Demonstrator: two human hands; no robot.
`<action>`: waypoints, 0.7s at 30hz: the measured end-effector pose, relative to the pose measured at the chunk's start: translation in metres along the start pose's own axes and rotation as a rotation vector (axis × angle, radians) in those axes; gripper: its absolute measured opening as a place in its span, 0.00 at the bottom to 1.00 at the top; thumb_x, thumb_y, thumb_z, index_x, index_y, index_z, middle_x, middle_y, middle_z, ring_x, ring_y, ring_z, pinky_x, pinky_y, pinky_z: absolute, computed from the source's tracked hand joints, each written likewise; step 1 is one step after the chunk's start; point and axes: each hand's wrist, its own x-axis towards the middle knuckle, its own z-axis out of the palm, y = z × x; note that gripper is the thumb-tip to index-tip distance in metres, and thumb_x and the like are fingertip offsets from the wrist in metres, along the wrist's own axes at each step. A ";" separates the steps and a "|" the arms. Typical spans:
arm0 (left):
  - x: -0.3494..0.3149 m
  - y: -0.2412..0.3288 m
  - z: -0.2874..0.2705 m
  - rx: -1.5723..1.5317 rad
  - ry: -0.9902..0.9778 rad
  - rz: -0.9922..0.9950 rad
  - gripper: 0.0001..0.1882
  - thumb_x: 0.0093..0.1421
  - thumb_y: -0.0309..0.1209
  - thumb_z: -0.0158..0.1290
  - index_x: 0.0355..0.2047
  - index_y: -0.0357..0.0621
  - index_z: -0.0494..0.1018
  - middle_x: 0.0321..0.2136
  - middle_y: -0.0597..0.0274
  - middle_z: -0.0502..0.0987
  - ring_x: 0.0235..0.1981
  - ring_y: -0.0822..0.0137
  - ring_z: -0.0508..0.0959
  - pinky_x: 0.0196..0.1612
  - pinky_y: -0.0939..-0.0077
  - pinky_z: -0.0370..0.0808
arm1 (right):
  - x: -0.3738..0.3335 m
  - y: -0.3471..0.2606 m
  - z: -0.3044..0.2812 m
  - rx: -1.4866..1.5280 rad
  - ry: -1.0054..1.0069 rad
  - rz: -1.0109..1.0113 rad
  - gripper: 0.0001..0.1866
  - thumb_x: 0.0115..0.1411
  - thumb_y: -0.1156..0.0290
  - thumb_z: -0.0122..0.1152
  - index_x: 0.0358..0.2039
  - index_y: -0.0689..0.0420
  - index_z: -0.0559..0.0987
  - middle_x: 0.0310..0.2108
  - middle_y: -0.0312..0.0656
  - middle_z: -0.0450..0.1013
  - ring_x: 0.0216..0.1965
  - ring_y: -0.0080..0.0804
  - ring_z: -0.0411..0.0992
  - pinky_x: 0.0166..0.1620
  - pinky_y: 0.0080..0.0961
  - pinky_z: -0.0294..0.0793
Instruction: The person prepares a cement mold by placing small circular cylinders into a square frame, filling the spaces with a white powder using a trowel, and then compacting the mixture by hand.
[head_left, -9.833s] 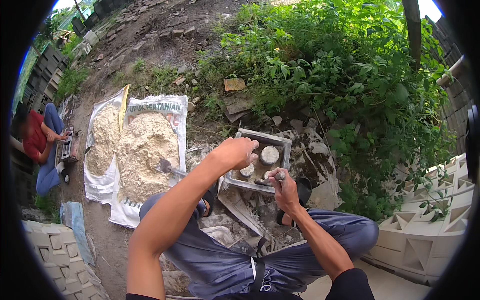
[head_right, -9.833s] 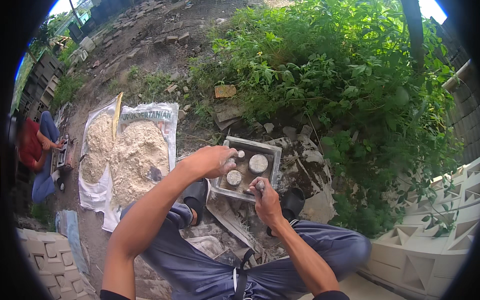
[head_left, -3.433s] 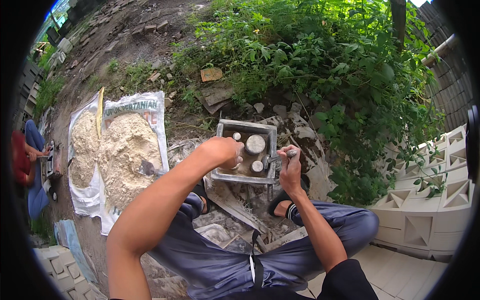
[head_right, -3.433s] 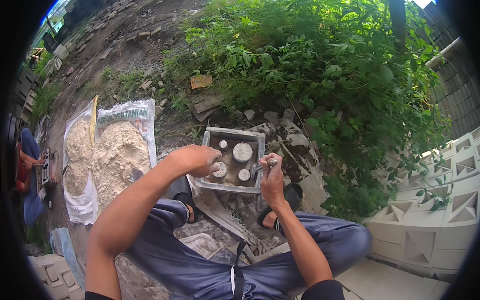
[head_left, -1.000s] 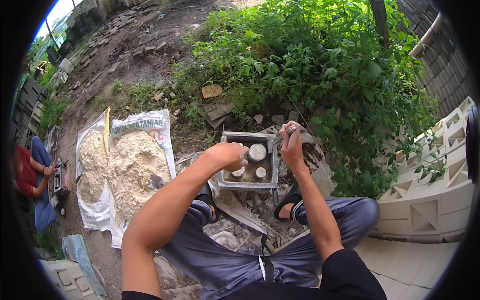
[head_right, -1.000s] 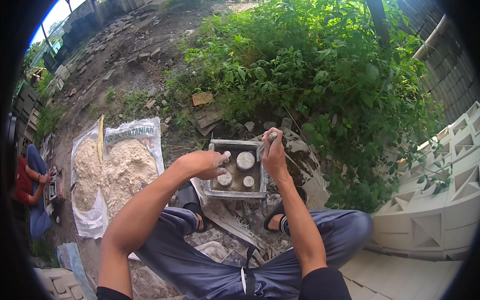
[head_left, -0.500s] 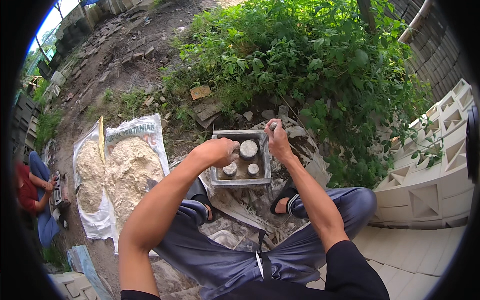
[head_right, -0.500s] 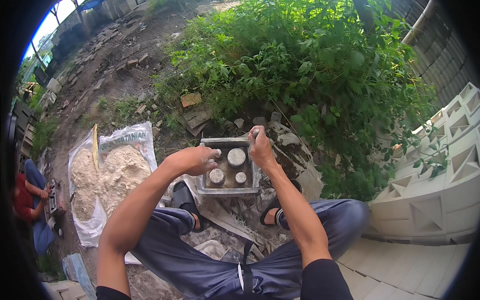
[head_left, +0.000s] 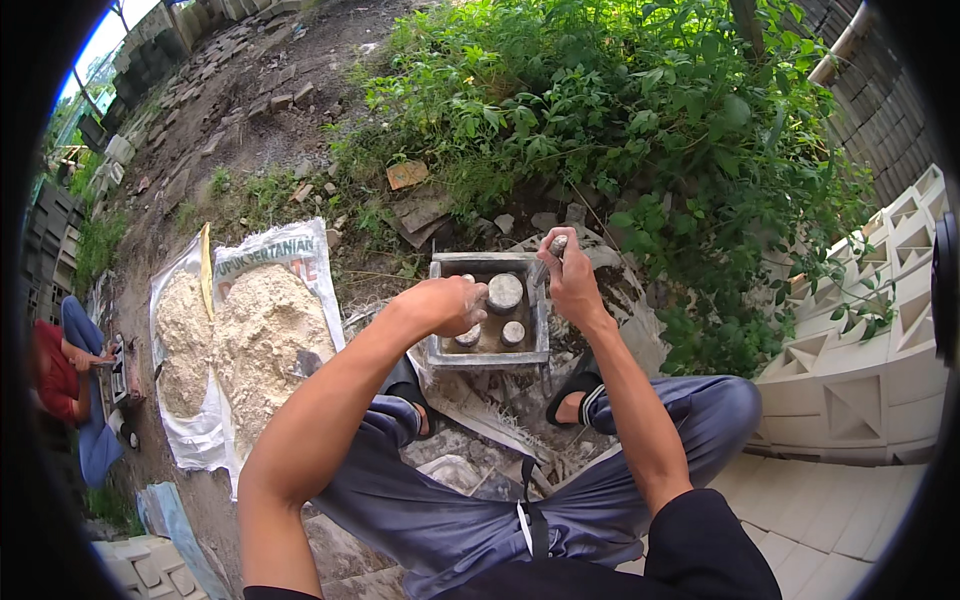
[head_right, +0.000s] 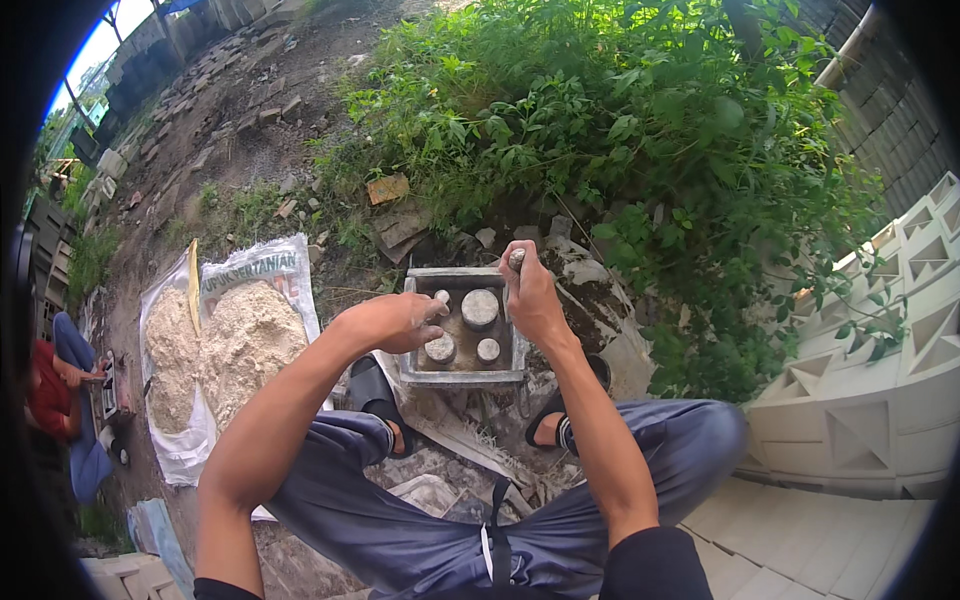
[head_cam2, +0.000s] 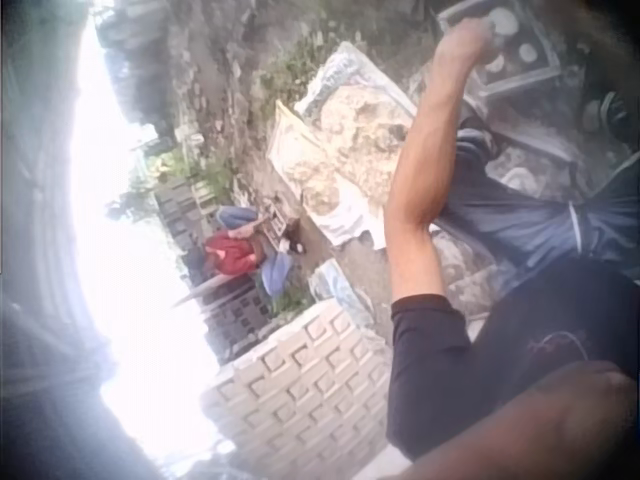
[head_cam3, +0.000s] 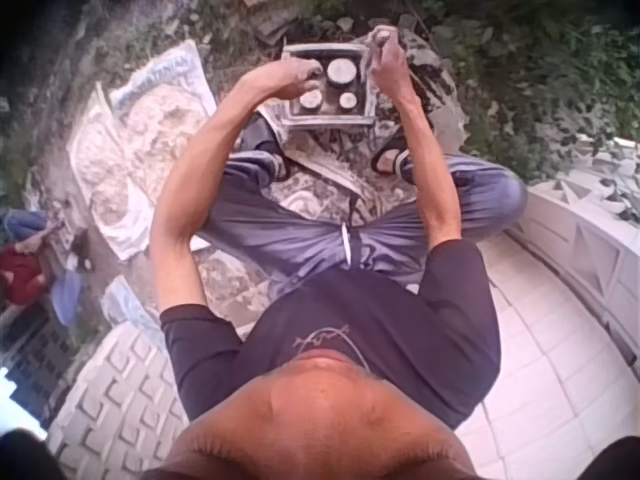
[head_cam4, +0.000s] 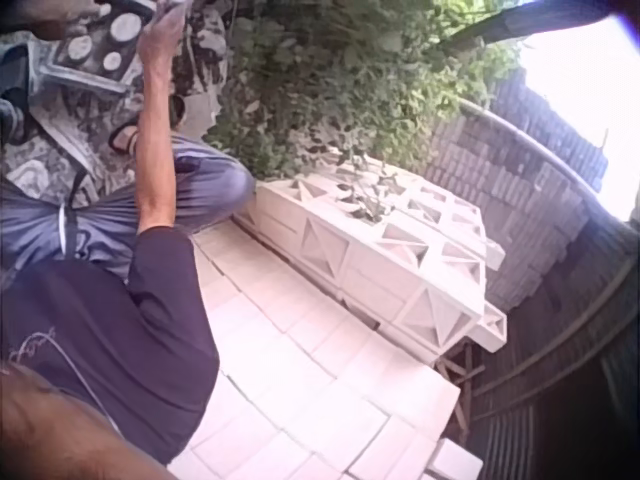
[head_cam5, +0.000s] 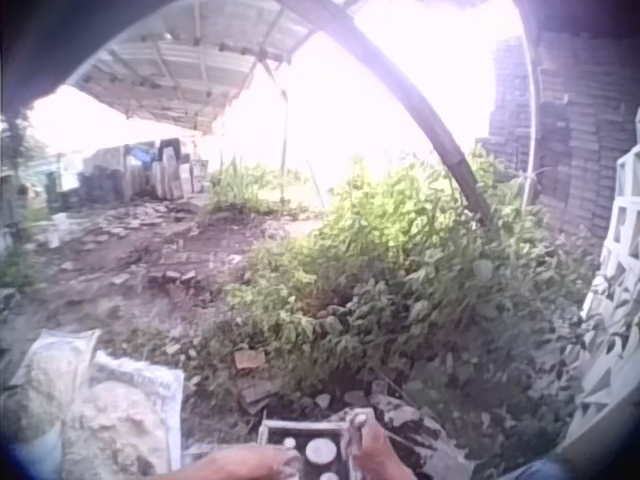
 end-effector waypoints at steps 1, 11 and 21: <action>0.004 -0.001 0.004 0.001 -0.002 0.007 0.23 0.63 0.41 0.46 0.53 0.40 0.64 0.45 0.47 0.73 0.49 0.47 0.72 0.52 0.56 0.69 | -0.004 0.013 0.003 0.033 0.100 -0.093 0.07 0.63 0.78 0.48 0.40 0.58 0.62 0.26 0.41 0.66 0.27 0.32 0.64 0.34 0.25 0.66; 0.078 -0.055 0.186 -0.011 0.446 -0.679 0.44 0.61 0.56 0.40 0.63 0.31 0.47 0.63 0.37 0.50 0.64 0.43 0.52 0.62 0.42 0.45 | -0.015 0.029 0.015 0.137 0.189 -0.083 0.06 0.64 0.77 0.48 0.40 0.58 0.64 0.29 0.41 0.67 0.27 0.31 0.64 0.34 0.26 0.66; 0.145 -0.019 0.217 -0.030 0.886 -0.959 0.41 0.64 0.54 0.34 0.64 0.31 0.44 0.66 0.41 0.41 0.68 0.49 0.40 0.66 0.51 0.35 | 0.000 0.060 0.017 0.249 0.266 0.083 0.22 0.65 0.60 0.51 0.18 0.61 0.68 0.14 0.30 0.60 0.19 0.16 0.58 0.21 0.20 0.56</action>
